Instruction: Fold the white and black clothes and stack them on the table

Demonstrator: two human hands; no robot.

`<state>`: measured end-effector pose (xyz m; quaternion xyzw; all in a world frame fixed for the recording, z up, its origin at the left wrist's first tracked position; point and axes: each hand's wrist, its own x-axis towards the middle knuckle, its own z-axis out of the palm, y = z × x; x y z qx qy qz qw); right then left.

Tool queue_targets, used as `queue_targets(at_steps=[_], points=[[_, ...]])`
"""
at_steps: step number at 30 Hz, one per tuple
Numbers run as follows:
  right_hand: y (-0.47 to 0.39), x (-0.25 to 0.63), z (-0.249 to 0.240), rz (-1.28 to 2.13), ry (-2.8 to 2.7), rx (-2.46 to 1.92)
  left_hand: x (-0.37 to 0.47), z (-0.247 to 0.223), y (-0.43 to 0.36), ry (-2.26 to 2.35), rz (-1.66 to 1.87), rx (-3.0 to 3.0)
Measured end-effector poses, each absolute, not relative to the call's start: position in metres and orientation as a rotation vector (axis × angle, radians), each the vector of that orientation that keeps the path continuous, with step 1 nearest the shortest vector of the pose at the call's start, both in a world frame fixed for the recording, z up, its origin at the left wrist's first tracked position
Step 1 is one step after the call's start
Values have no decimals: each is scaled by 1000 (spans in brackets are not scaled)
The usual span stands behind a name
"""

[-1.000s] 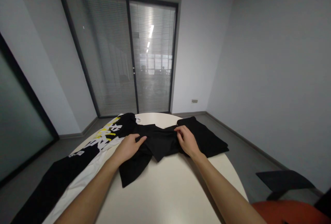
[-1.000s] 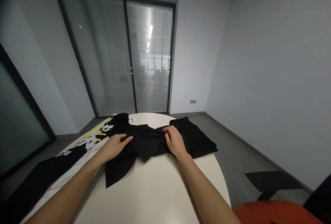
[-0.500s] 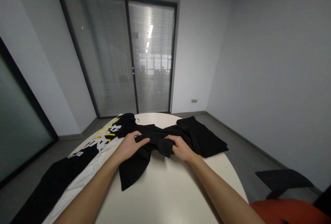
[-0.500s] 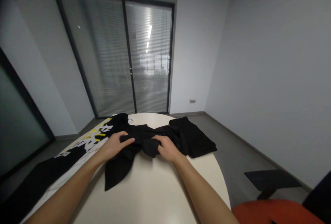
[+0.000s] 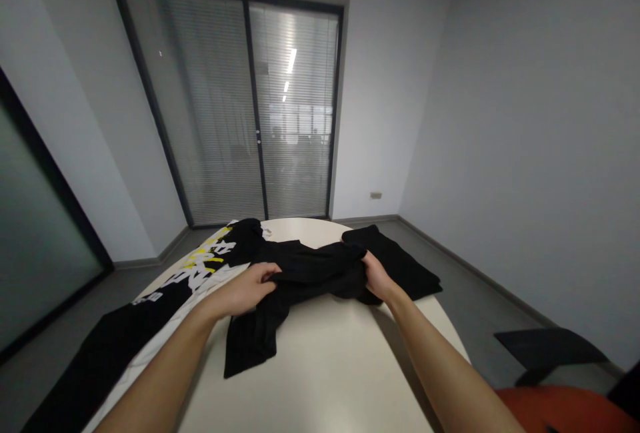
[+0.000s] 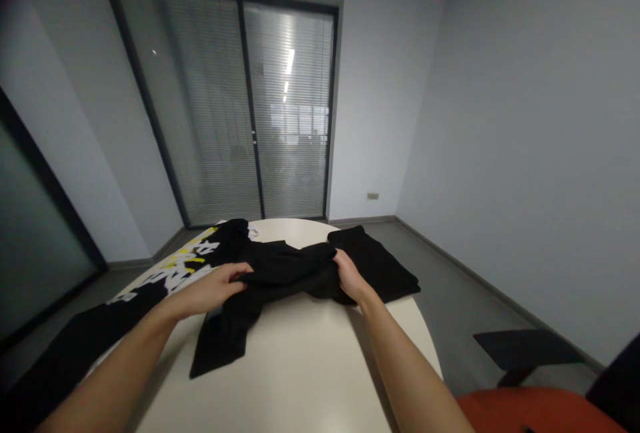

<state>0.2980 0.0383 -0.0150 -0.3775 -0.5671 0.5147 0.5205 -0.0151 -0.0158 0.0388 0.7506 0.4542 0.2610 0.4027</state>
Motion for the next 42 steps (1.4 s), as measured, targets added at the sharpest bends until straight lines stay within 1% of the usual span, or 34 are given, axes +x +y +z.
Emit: queue_targets(at_steps=[3, 4, 6, 9, 11, 14, 16, 18, 20, 21, 25, 27, 29, 30, 32, 34, 38, 40, 42], points=[[34, 309, -10, 1599, -1430, -791, -5, 45, -37, 954, 157, 1934], [34, 311, -8, 1663, -1461, -761, 1, 43, -43, 889, 34, 1920], [33, 311, -5, 1656, -1528, -783, 15, 37, -53, 781, -149, 1837], [35, 304, -6, 1445, -1716, -967, 34, 29, -62, 621, -277, 1749], [37, 299, -10, 1201, -1870, -1070, 41, 28, -65, 606, -225, 1859], [38, 296, -18, 729, -2078, -1149, 44, 27, -63, 888, -32, 2201], [37, 296, -21, 470, -2212, -1246, 45, 22, -62, 1140, -58, 2323], [35, 297, -22, 370, -2325, -1421, 46, 15, -64, 1237, -262, 2315], [32, 298, -19, 420, -2401, -1586, 49, 12, -70, 1198, -408, 2296], [30, 299, -17, 470, -2436, -1637, 50, 12, -74, 1159, -427, 2306], [18, 300, -4, 618, -2573, -1687, 53, 27, -86, 1002, -205, 2305], [14, 300, 1, 618, -2594, -1681, 51, 35, -84, 929, -136, 2215], [11, 298, 5, 589, -2553, -1654, 46, 36, -74, 964, -44, 2172], [11, 296, 5, 562, -2508, -1649, 43, 33, -66, 1027, 45, 2192], [13, 292, 5, 460, -2390, -1672, 32, 20, -46, 1237, 330, 2294], [17, 288, 3, 256, -2274, -1721, 19, 1, -24, 1468, 498, 2351], [23, 289, -7, -229, -2036, -1922, -11, -38, 14, 2031, 501, 2125], [26, 296, -12, -325, -1932, -2088, -24, -52, 26, 2180, 488, 2023], [29, 304, -16, -322, -1906, -2195, -34, -60, 32, 2251, 479, 2001]])
